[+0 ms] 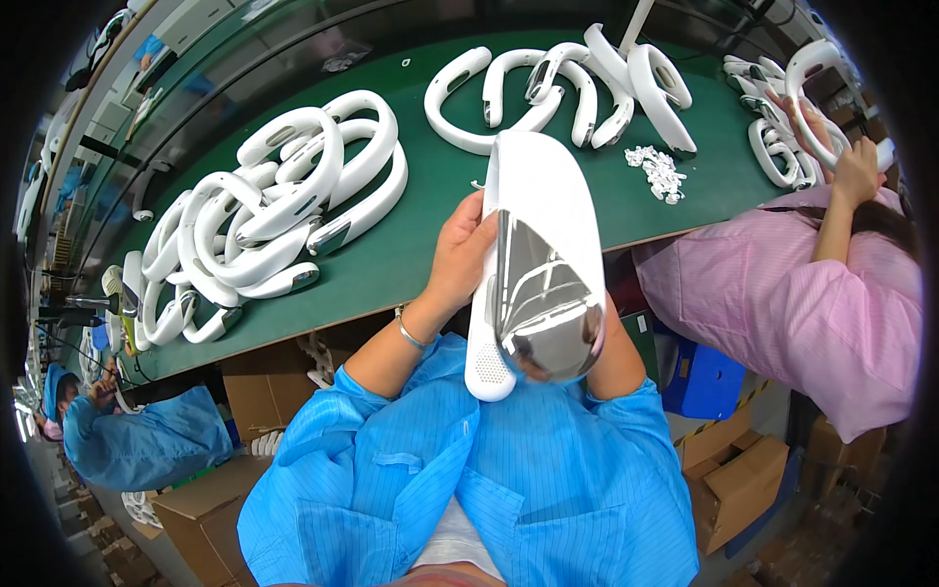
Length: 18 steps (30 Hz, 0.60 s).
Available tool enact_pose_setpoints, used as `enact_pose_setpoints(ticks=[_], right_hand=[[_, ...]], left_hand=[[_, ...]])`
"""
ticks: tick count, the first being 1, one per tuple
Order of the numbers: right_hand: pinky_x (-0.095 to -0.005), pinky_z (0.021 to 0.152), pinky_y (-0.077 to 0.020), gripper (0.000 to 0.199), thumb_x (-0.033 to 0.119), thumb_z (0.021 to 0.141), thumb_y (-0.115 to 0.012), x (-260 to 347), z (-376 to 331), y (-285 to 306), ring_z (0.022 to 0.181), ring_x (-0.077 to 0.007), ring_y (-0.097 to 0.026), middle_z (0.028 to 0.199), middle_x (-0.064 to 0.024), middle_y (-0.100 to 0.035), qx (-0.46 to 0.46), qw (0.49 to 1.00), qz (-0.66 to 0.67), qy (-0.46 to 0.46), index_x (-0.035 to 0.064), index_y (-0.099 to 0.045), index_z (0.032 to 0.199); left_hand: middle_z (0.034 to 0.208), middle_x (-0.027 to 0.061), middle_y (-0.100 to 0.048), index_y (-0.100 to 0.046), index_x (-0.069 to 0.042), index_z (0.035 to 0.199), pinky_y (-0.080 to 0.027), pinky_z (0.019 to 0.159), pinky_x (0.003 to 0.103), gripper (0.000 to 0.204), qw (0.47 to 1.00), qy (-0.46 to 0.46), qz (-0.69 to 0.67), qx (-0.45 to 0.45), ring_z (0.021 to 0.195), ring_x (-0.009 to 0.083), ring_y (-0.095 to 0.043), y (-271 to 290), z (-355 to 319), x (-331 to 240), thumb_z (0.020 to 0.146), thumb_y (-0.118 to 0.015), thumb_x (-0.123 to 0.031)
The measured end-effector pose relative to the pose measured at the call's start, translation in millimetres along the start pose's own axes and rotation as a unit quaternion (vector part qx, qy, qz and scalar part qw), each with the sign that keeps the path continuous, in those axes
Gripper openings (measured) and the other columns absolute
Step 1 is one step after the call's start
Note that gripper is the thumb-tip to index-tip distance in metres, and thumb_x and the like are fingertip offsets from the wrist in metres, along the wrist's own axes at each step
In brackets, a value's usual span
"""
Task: The recorder is assembling components of white wearable neck fans at a factory workstation, attaching small plastic clips and housing pieces.
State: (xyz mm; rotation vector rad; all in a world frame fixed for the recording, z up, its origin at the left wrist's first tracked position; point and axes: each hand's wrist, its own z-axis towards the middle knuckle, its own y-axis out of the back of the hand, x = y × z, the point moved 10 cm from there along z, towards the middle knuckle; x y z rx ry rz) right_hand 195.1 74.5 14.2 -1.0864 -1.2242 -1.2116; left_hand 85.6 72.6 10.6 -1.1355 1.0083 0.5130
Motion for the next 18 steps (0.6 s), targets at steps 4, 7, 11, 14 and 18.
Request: enact_pose_setpoints(ticks=[4, 7, 11, 14, 18], right_hand=[[-0.033, 0.086, -0.0488, 0.047, 0.017, 0.083, -0.063, -29.4, -5.1, 8.0, 0.099, -0.0195, -0.057, 0.11, -0.0144, -0.057, 0.022, 0.995, 0.087, -0.035, -0.0024, -0.046, 0.122], [-0.0365, 0.09, -0.049, 0.054, 0.023, 0.083, -0.064, -60.4, -9.0, 17.1, 0.105, -0.0223, -0.057, 0.117, -0.0163, -0.056, 0.03, 0.986, 0.15, -0.061, -0.0026, -0.044, 0.127], [-0.0338, 0.089, -0.0482, 0.05, 0.017, 0.085, -0.06, -32.4, -7.7, 10.1, 0.103, -0.0203, -0.057, 0.115, -0.0149, -0.058, 0.012, 0.993, 0.112, -0.021, -0.0029, -0.044, 0.128], [-0.0301, 0.087, -0.0474, 0.044, 0.01, 0.087, -0.056, -2.6, -7.5, -2.4, 0.099, -0.0173, -0.058, 0.11, -0.0128, -0.06, -0.004, 0.999, 0.049, 0.022, -0.0032, -0.045, 0.128], [-0.0266, 0.085, -0.046, 0.038, 0.003, 0.09, -0.05, 13.6, -14.5, -9.7, 0.096, -0.0143, -0.059, 0.106, -0.009, -0.062, -0.036, 0.998, 0.056, 0.007, -0.003, -0.046, 0.127]], left_hand=[[0.093, 0.0068, -0.061, -0.05, 0.002, 0.118, -0.052, 0.065, 0.025, 0.029, 0.999, -0.028, -0.001, -0.038, 0.074, 0.011, -0.059, 1.9, -1.1, -6.9, 0.093, -0.052, -0.013], [0.095, 0.0093, -0.062, -0.052, 0.003, 0.115, -0.054, 0.068, 0.027, 0.026, 0.999, -0.013, -0.016, -0.032, 0.077, 0.0132, -0.061, 4.2, 2.3, 3.0, 0.092, -0.052, -0.009], [0.103, 0.0075, -0.064, -0.055, 0.002, 0.116, -0.049, 0.078, 0.022, 0.026, 0.998, 0.002, -0.053, -0.031, 0.088, 0.0098, -0.061, 2.3, 2.8, 5.5, 0.091, -0.053, -0.006], [0.105, 0.0067, -0.063, -0.054, 0.002, 0.12, -0.048, 0.078, 0.022, 0.029, 0.997, 0.01, -0.073, -0.031, 0.088, 0.0089, -0.06, -0.5, 1.9, 9.9, 0.093, -0.052, -0.009], [0.101, 0.0065, -0.063, -0.053, 0.004, 0.117, -0.047, 0.076, 0.021, 0.028, 0.999, 0.0, -0.016, -0.028, 0.087, 0.0085, -0.059, -2.6, -0.9, 9.6, 0.096, -0.049, -0.014]])
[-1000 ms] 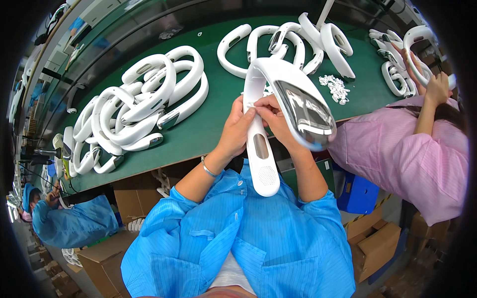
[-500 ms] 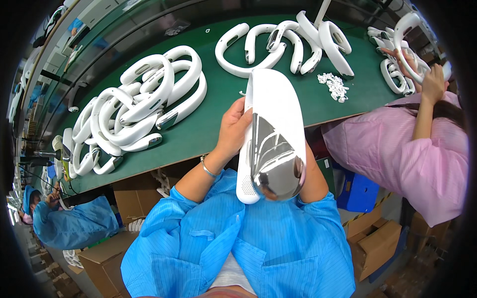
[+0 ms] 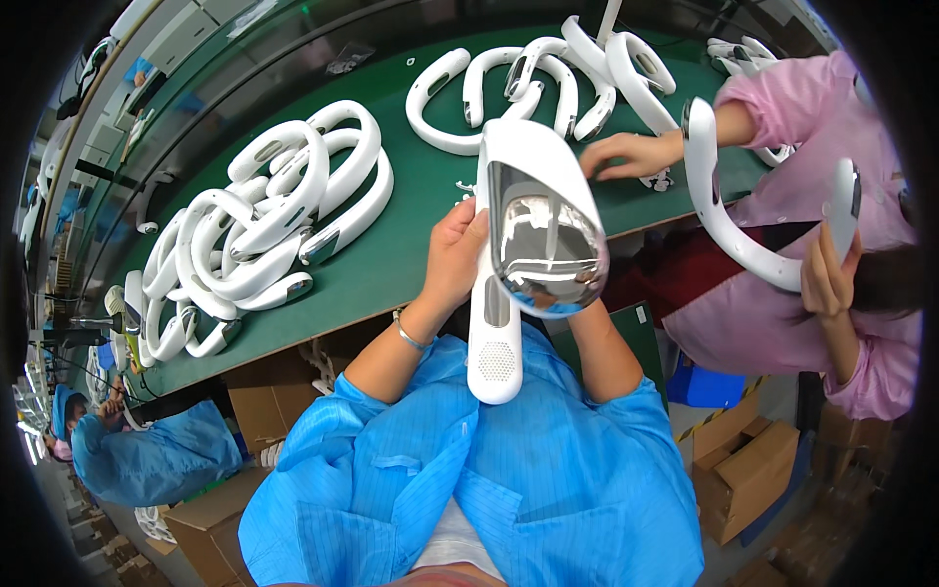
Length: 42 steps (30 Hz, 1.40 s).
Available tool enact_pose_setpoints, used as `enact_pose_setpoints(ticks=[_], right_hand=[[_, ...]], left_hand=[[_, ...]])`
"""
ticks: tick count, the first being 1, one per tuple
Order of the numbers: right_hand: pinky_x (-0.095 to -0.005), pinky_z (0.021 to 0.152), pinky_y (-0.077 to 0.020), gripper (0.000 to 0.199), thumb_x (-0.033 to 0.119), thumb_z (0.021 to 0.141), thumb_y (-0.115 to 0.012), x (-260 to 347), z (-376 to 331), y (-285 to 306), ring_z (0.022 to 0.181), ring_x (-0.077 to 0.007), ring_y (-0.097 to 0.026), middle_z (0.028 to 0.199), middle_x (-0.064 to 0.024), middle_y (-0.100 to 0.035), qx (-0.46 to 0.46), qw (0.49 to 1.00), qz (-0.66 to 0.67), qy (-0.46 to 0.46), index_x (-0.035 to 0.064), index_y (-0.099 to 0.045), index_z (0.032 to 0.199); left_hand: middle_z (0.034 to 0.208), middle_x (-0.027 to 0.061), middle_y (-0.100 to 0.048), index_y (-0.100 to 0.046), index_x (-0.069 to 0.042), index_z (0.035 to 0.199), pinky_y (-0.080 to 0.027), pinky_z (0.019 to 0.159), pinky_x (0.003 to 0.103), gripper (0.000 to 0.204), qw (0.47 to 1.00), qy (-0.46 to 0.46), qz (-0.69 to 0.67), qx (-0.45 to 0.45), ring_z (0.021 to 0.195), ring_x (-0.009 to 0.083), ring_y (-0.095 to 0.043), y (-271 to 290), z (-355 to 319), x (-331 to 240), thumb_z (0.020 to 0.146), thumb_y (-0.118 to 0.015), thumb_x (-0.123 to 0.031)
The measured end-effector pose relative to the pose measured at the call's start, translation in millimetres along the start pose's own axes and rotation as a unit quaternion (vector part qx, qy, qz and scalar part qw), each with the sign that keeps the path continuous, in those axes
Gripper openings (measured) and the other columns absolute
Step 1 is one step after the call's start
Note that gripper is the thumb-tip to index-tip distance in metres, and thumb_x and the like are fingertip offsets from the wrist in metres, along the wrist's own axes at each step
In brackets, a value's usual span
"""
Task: The recorder is assembling components of white wearable neck fans at a factory workstation, attaching small plastic clips and housing pieces.
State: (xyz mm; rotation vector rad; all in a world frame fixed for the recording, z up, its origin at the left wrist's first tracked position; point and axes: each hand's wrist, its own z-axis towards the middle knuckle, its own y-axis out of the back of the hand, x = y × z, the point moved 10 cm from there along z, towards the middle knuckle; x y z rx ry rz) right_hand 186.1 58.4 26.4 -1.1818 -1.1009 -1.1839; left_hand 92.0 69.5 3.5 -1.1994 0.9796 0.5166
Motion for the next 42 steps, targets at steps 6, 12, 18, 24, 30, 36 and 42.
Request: enact_pose_setpoints(ticks=[6, 12, 18, 24, 30, 36, 42], right_hand=[[-0.0253, 0.081, -0.0471, 0.04, 0.003, 0.088, -0.053, 32.3, -14.9, -0.3, 0.096, -0.0143, -0.06, 0.108, -0.011, -0.063, -0.017, 0.999, -0.018, -0.024, -0.0021, -0.047, 0.127], [-0.0241, 0.081, -0.0462, 0.036, 0.003, 0.09, -0.05, 6.9, -28.2, 1.9, 0.096, -0.0126, -0.058, 0.106, -0.0088, -0.062, -0.022, 0.997, -0.047, -0.049, -0.0041, -0.047, 0.125], [-0.0273, 0.089, -0.045, 0.038, -0.001, 0.089, -0.048, 8.7, -26.4, 5.7, 0.099, -0.0152, -0.058, 0.111, -0.0105, -0.06, -0.011, 0.999, 0.025, -0.044, -0.005, -0.046, 0.127], [-0.0285, 0.083, -0.048, 0.055, 0.002, 0.083, -0.059, 20.1, -24.2, 8.4, 0.101, -0.0162, -0.056, 0.114, -0.0108, -0.056, 0.049, 0.989, 0.137, 0.014, -0.0019, -0.039, 0.134], [-0.0288, 0.076, -0.052, 0.052, 0.001, 0.074, -0.071, 14.6, -18.6, 8.2, 0.093, -0.0166, -0.06, 0.109, -0.0124, -0.061, 0.024, 0.983, 0.183, -0.013, -0.0032, -0.052, 0.122], [-0.0364, 0.089, -0.0501, 0.049, -0.001, 0.07, -0.073, 40.4, -22.6, -4.2, 0.102, -0.0262, -0.061, 0.119, -0.0196, -0.058, 0.002, 0.964, 0.263, 0.032, -0.0041, -0.054, 0.116], [-0.0376, 0.092, -0.0488, 0.045, -0.004, 0.07, -0.07, 49.1, -22.3, -2.8, 0.103, -0.0268, -0.061, 0.114, -0.0215, -0.06, -0.012, 0.972, 0.23, 0.053, -0.0049, -0.056, 0.112]], left_hand=[[0.101, 0.0068, -0.063, -0.054, 0.004, 0.116, -0.047, 0.074, 0.021, 0.026, 0.999, 0.026, -0.024, 0.04, 0.084, 0.0082, -0.059, -15.9, -8.3, -7.7, 0.096, -0.049, -0.012], [0.1, 0.0071, -0.064, -0.053, 0.003, 0.119, -0.048, 0.068, 0.021, 0.031, 0.998, 0.027, 0.037, 0.038, 0.08, 0.0084, -0.059, -14.9, -18.2, -3.2, 0.095, -0.052, -0.015], [0.101, 0.0082, -0.062, -0.049, 0.002, 0.126, -0.049, 0.066, 0.024, 0.037, 0.997, 0.018, 0.044, 0.067, 0.079, 0.0098, -0.059, -27.0, -20.0, -8.7, 0.095, -0.05, -0.018], [0.098, 0.0096, -0.059, -0.04, 0.0, 0.133, -0.046, 0.07, 0.027, 0.042, 0.977, -0.028, 0.168, 0.128, 0.079, 0.0131, -0.056, -43.5, -27.6, -41.2, 0.093, -0.046, -0.012], [0.108, 0.0101, -0.056, -0.041, 0.001, 0.131, -0.047, 0.074, 0.027, 0.048, 0.968, -0.05, 0.202, 0.137, 0.085, 0.0126, -0.056, -49.0, -29.4, -50.7, 0.084, -0.044, -0.005], [0.105, 0.0163, -0.055, -0.043, 0.002, 0.125, -0.046, 0.077, 0.032, 0.044, 0.94, -0.118, 0.289, 0.14, 0.088, 0.0215, -0.058, -60.1, -34.3, -76.8, 0.081, -0.043, -0.001], [0.101, 0.018, -0.056, -0.04, 0.003, 0.127, -0.047, 0.074, 0.033, 0.047, 0.921, -0.182, 0.328, 0.103, 0.085, 0.0264, -0.06, -61.6, -40.3, -91.7, 0.081, -0.046, 0.001]])
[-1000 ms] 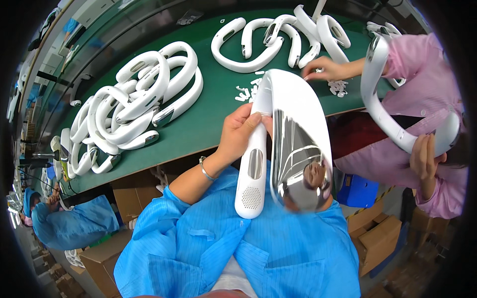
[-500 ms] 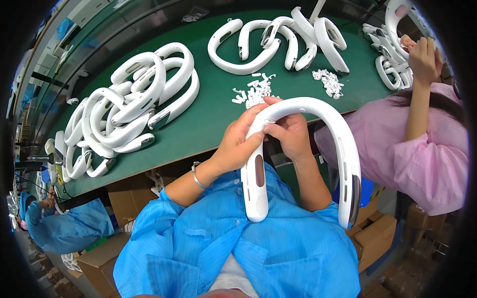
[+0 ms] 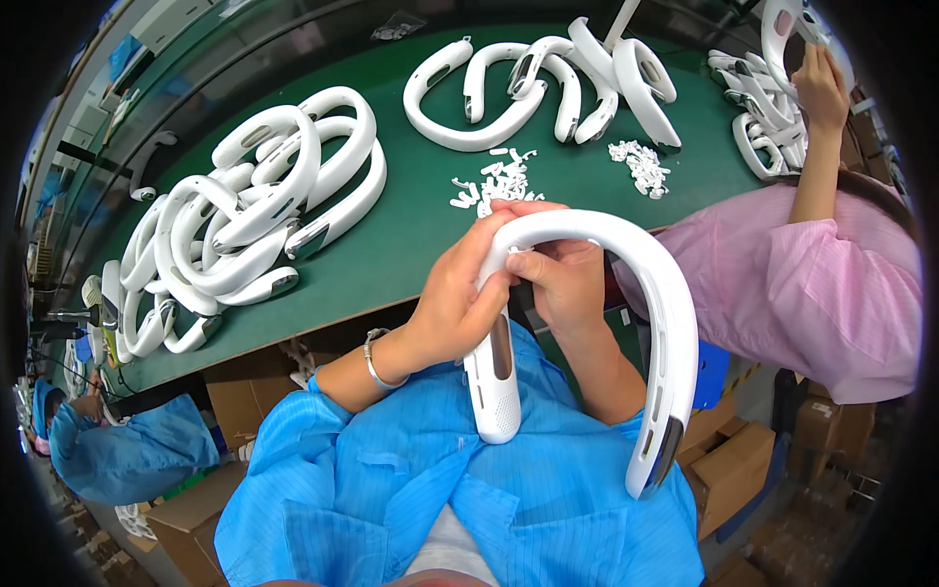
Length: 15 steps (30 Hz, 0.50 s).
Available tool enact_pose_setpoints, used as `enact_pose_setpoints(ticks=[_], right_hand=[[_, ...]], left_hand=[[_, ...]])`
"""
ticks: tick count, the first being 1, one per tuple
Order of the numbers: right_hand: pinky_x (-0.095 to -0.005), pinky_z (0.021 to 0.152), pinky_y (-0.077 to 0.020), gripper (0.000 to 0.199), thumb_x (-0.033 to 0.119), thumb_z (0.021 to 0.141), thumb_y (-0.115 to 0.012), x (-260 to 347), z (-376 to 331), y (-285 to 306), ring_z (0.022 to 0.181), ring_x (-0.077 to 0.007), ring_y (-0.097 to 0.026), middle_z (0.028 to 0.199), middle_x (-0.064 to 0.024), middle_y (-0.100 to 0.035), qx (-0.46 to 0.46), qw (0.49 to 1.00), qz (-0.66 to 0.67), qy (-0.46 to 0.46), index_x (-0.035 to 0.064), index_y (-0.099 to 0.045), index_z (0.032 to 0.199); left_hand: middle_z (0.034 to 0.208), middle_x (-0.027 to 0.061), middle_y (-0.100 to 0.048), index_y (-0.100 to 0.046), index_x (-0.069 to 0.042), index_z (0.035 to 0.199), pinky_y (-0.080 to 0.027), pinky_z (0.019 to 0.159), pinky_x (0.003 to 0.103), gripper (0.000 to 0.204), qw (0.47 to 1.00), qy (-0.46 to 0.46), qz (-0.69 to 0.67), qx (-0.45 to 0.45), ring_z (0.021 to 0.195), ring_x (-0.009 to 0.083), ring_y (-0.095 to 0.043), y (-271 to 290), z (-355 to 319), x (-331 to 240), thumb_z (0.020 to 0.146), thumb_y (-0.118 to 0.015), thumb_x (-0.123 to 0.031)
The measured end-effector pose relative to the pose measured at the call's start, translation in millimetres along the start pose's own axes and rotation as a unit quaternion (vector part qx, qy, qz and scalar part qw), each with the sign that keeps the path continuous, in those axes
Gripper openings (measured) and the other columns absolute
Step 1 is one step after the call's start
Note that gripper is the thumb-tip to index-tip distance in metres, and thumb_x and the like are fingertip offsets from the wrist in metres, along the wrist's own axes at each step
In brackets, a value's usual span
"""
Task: The recorder is assembling components of white wearable neck fans at a factory workstation, attaching small plastic clips and housing pieces.
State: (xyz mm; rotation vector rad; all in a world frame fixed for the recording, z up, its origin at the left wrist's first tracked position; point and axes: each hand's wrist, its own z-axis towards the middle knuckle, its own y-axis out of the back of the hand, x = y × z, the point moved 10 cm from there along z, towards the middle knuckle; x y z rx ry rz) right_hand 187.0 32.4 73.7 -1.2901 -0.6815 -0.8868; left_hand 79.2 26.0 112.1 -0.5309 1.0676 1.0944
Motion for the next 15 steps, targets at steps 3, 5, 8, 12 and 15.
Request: enact_pose_setpoints(ticks=[3, 5, 8, 12, 15], right_hand=[[-0.0346, 0.086, -0.0515, 0.041, -0.004, 0.071, -0.068, -7.3, 9.6, 2.7, 0.098, -0.0235, -0.062, 0.11, -0.0201, -0.062, 0.003, 0.999, -0.028, -0.024, -0.005, -0.057, 0.111], [-0.0278, 0.073, -0.054, 0.038, -0.003, 0.073, -0.067, -17.4, 13.2, 5.2, 0.089, -0.018, -0.063, 0.108, -0.017, -0.064, 0.011, 0.997, -0.058, -0.044, -0.0046, -0.058, 0.11], [-0.0244, 0.066, -0.0519, 0.037, -0.003, 0.073, -0.068, -28.2, 5.6, 20.8, 0.084, -0.0159, -0.063, 0.106, -0.0152, -0.065, -0.029, 0.993, -0.091, -0.074, -0.004, -0.058, 0.109], [-0.0228, 0.058, -0.0485, 0.035, 0.0, 0.074, -0.068, -42.1, 7.2, 33.8, 0.077, -0.0137, -0.062, 0.094, -0.0113, -0.065, -0.036, 0.987, -0.101, -0.12, -0.0037, -0.059, 0.108], [-0.022, 0.059, -0.0485, 0.032, 0.002, 0.075, -0.068, -48.3, 11.6, 40.7, 0.075, -0.0137, -0.061, 0.089, -0.0101, -0.064, -0.037, 0.987, -0.096, -0.123, -0.0031, -0.059, 0.105]], left_hand=[[0.1, 0.0169, -0.057, -0.039, 0.003, 0.128, -0.048, 0.074, 0.032, 0.048, 0.999, 0.037, -0.007, -0.013, 0.085, 0.0238, -0.061, -0.4, -2.9, 17.2, 0.081, -0.046, 0.001], [0.1, 0.0162, -0.058, -0.039, 0.003, 0.129, -0.049, 0.074, 0.031, 0.048, 0.999, 0.047, -0.007, -0.026, 0.085, 0.0221, -0.061, -3.8, -5.1, 34.1, 0.082, -0.046, 0.002], [0.102, 0.0138, -0.058, -0.038, 0.003, 0.13, -0.049, 0.076, 0.029, 0.048, 0.992, 0.099, -0.071, -0.016, 0.089, 0.0178, -0.06, -10.9, -11.4, 55.2, 0.082, -0.047, 0.002], [0.104, 0.0107, -0.058, -0.038, 0.003, 0.13, -0.051, 0.08, 0.028, 0.046, 0.965, 0.172, -0.195, -0.026, 0.09, 0.0153, -0.061, -18.0, -13.3, 74.7, 0.084, -0.046, 0.002], [0.105, 0.0103, -0.058, -0.039, 0.004, 0.13, -0.053, 0.081, 0.028, 0.045, 0.952, 0.18, -0.242, -0.041, 0.087, 0.0149, -0.062, -23.8, -11.6, 86.8, 0.085, -0.045, 0.002]])
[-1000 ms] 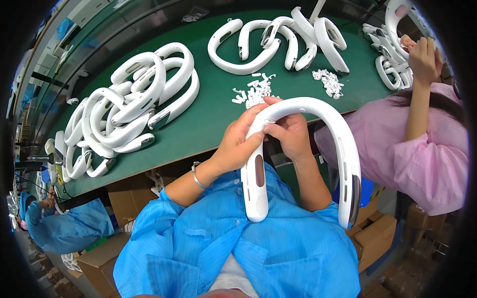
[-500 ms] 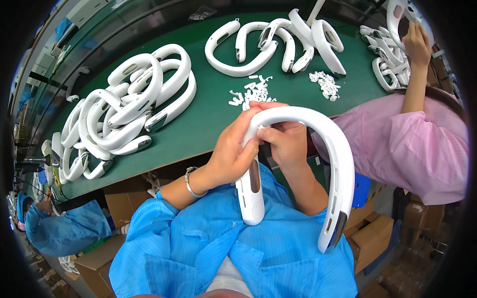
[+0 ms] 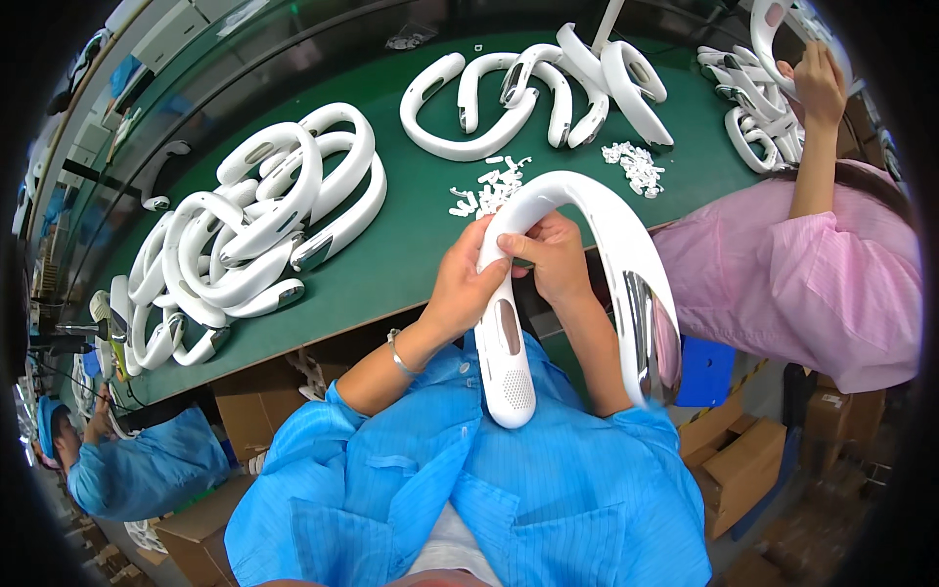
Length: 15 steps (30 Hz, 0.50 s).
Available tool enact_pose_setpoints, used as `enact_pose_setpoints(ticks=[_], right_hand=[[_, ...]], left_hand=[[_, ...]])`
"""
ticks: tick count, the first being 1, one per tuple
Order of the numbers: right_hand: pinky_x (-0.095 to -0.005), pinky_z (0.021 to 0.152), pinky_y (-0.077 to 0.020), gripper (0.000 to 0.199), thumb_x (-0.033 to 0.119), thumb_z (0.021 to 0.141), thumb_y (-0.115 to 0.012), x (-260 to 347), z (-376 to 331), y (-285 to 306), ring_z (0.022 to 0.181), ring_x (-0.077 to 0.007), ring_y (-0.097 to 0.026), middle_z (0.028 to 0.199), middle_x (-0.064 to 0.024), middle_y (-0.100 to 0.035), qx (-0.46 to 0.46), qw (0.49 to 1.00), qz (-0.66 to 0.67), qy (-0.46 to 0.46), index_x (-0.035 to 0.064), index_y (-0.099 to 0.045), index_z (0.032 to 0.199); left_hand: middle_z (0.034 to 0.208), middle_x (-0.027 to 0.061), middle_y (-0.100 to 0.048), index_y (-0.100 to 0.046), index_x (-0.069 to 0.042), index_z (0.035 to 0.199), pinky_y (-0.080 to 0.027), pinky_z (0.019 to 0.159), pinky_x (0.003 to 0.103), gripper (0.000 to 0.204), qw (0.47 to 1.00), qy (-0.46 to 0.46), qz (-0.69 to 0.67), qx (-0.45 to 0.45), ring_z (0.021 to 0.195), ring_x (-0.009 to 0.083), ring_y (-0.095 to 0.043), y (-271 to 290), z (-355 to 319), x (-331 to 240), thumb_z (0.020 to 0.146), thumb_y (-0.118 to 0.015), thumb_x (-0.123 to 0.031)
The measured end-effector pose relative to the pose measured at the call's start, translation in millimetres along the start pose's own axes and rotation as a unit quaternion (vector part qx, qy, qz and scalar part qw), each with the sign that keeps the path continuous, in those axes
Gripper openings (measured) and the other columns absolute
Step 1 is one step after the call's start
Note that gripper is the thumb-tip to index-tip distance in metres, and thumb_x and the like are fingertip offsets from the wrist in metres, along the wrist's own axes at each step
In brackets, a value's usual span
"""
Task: The recorder is assembling components of white wearable neck fans at a factory workstation, attaching small plastic clips and housing pieces.
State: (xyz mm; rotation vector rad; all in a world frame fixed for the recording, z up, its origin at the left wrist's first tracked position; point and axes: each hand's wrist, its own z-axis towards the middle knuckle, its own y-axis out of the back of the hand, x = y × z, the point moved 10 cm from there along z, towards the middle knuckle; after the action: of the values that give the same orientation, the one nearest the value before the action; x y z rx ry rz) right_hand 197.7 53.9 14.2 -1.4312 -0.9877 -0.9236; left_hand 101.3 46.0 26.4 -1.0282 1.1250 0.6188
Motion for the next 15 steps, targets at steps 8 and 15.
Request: enact_pose_setpoints(ticks=[8, 15], right_hand=[[-0.0274, 0.07, -0.0525, 0.037, 0.027, 0.096, -0.048, -26.2, -6.8, 28.1, 0.084, -0.0117, -0.061, 0.097, -0.0084, -0.062, -0.078, 0.994, -0.03, -0.066, -0.002, -0.05, 0.119], [-0.0286, 0.058, -0.0566, 0.055, 0.046, 0.097, -0.037, -42.8, -44.8, 0.8, 0.081, -0.0199, -0.067, 0.097, -0.0153, -0.065, 0.018, 0.983, 0.099, -0.151, -0.0025, -0.05, 0.12]], left_hand=[[0.099, 0.0133, -0.06, -0.041, 0.002, 0.122, -0.056, 0.074, 0.028, 0.038, 0.956, 0.139, -0.254, 0.036, 0.08, 0.0173, -0.064, 0.3, 23.2, 40.1, 0.086, -0.05, 0.001], [0.099, 0.0125, -0.061, -0.048, 0.003, 0.113, -0.056, 0.07, 0.029, 0.023, 0.961, 0.109, -0.246, -0.057, 0.078, 0.0165, -0.063, 16.6, 49.6, 28.1, 0.095, -0.048, -0.011]])
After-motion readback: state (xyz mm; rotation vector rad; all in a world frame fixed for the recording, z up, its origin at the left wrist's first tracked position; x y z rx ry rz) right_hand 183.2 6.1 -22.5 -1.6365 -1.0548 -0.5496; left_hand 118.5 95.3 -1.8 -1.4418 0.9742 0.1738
